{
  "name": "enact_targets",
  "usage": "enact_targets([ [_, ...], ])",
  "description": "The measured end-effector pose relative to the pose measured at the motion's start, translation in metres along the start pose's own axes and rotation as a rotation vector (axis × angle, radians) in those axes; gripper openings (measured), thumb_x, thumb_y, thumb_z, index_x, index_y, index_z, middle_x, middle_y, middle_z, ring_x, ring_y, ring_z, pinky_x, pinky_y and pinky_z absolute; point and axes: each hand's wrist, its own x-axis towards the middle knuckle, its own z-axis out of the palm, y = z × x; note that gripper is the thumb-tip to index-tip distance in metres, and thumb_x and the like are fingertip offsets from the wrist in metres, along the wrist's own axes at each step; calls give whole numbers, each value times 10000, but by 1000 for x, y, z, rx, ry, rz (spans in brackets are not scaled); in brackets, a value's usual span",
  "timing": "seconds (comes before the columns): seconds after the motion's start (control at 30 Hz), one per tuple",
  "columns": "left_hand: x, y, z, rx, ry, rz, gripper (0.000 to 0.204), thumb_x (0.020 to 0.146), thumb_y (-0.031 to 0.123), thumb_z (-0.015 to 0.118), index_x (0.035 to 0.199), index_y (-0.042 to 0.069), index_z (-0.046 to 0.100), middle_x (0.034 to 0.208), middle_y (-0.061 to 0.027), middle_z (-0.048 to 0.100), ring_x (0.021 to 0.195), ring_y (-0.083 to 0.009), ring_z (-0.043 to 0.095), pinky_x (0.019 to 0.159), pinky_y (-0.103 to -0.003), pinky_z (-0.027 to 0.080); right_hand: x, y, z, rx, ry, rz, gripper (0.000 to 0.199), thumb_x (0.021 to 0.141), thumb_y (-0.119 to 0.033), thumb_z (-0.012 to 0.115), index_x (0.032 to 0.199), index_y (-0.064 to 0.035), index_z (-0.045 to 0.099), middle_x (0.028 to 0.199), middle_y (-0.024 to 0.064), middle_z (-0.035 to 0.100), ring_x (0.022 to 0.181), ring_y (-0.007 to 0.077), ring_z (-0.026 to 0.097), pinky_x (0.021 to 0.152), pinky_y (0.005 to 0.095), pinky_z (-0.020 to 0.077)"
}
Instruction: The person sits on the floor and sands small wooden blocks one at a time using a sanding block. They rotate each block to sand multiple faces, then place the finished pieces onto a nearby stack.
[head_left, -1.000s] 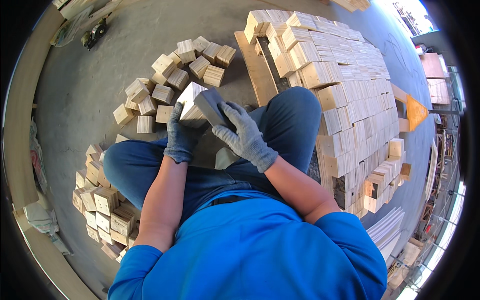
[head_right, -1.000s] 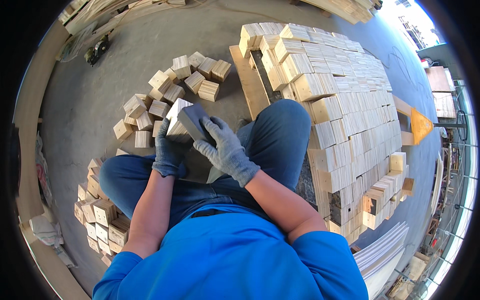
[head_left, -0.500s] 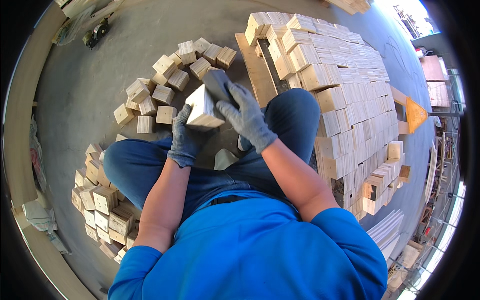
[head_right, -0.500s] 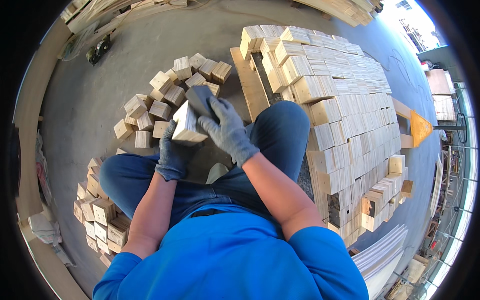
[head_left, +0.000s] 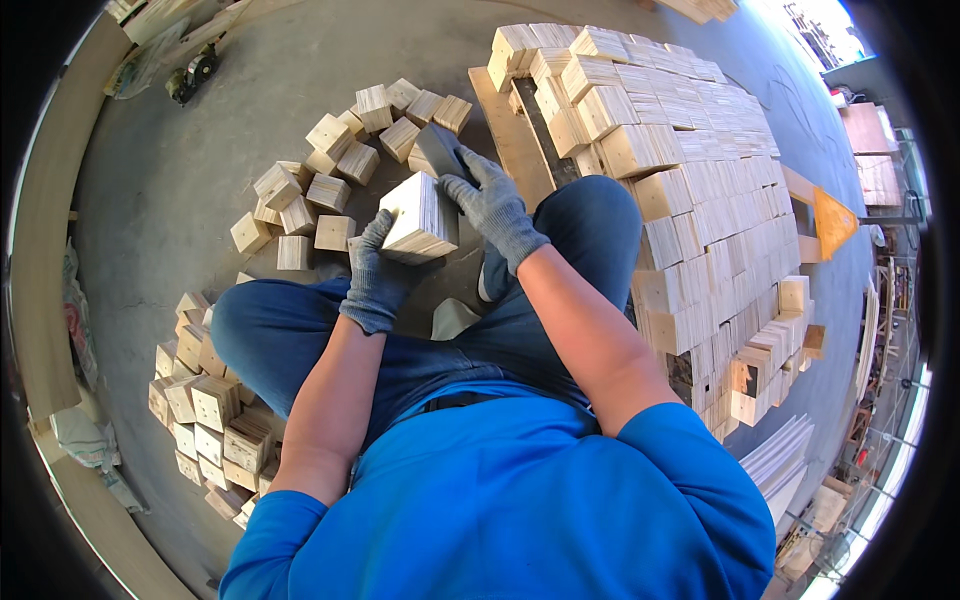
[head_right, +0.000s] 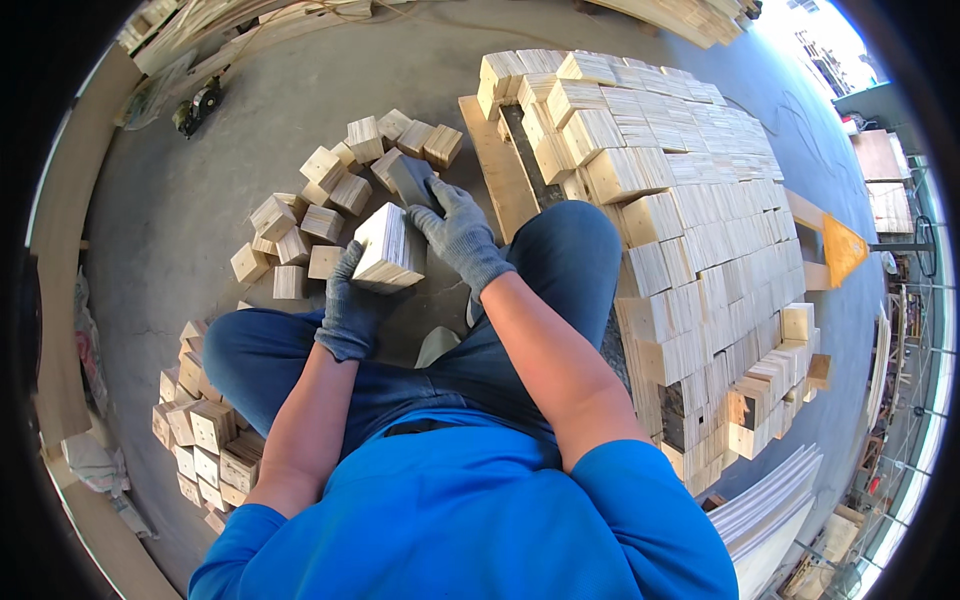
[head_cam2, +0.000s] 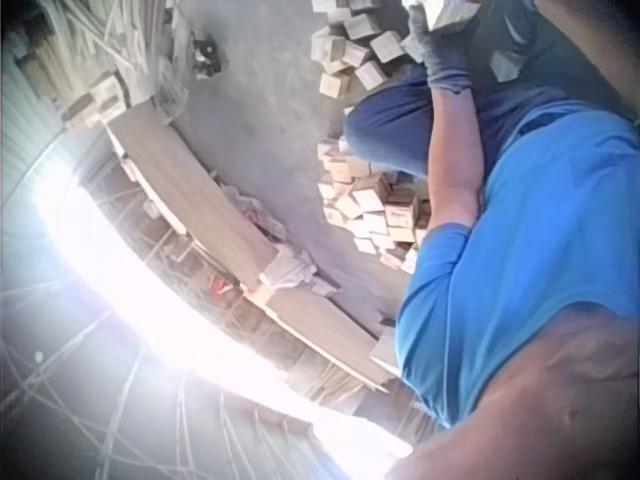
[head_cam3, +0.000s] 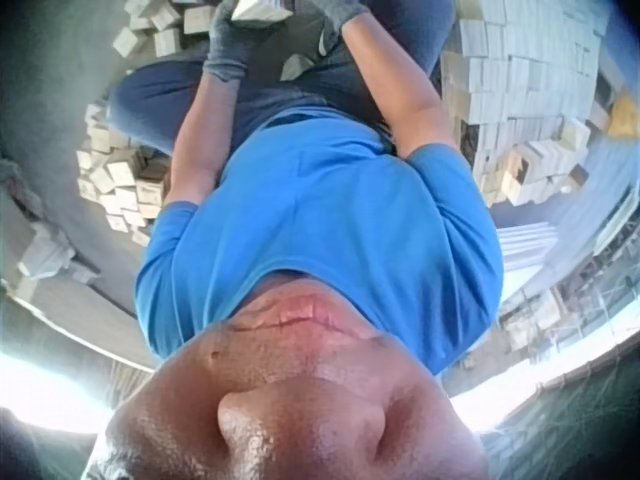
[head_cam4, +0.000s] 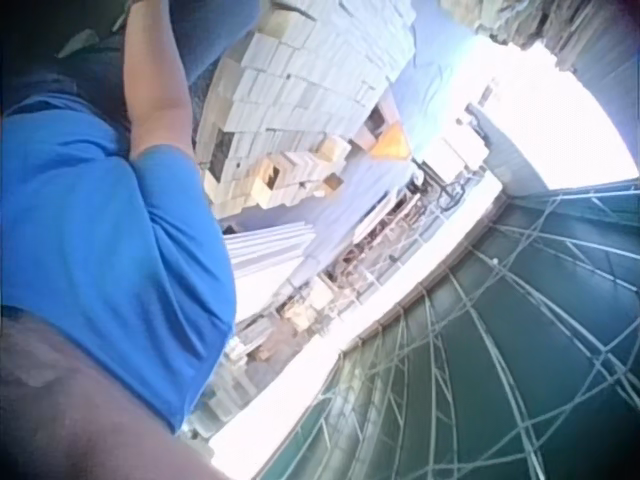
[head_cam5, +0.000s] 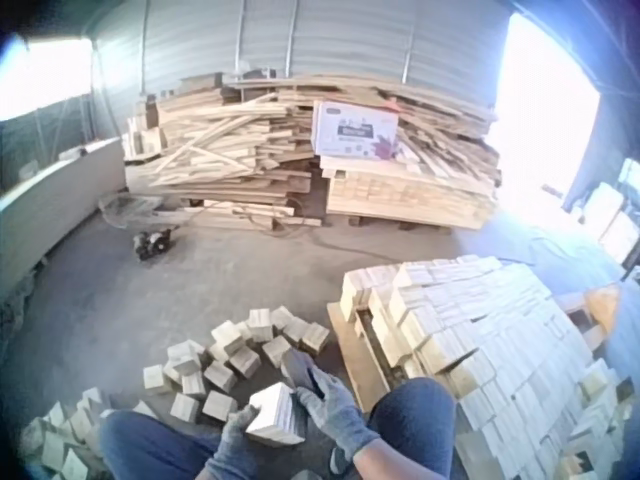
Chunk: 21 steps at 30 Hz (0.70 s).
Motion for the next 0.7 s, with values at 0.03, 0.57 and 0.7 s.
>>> enact_targets([
  [0.03, -1, 2, -1, 6, 1, 13, 744, 958, 509, 679, 1524, 74, 470, 1379, -179, 611, 1243, -360, 618, 1006, -600, 534, -6, -2, 1, -25, 17, -31, 628, 936, -327, 790, 1426, 8, 587, 1383, 282, 600, 1252, 435, 616, 1055, 444, 508],
  [0.57, -4, 9, -11, 26, 20, -16, 783, 946, 567, 669, 1513, 61, 478, 1400, -175, 605, 1263, -366, 611, 982, -579, 548, -41, -17, -5, 53, -15, -177, 675, 919, -309, 816, 1461, 6, 564, 1441, 299, 555, 1310, 447, 582, 1109, 419, 479],
  [0.7, -7, 7, -5, -26, -226, -35, 785, 959, 577, 631, 1525, 49, 500, 1448, -172, 603, 1270, -373, 619, 986, -579, 542, 5, 5, -13, 395, -106, 305, 641, 973, -276, 771, 1495, 15, 538, 1305, 156, 687, 1146, 214, 647, 1006, 307, 504],
])
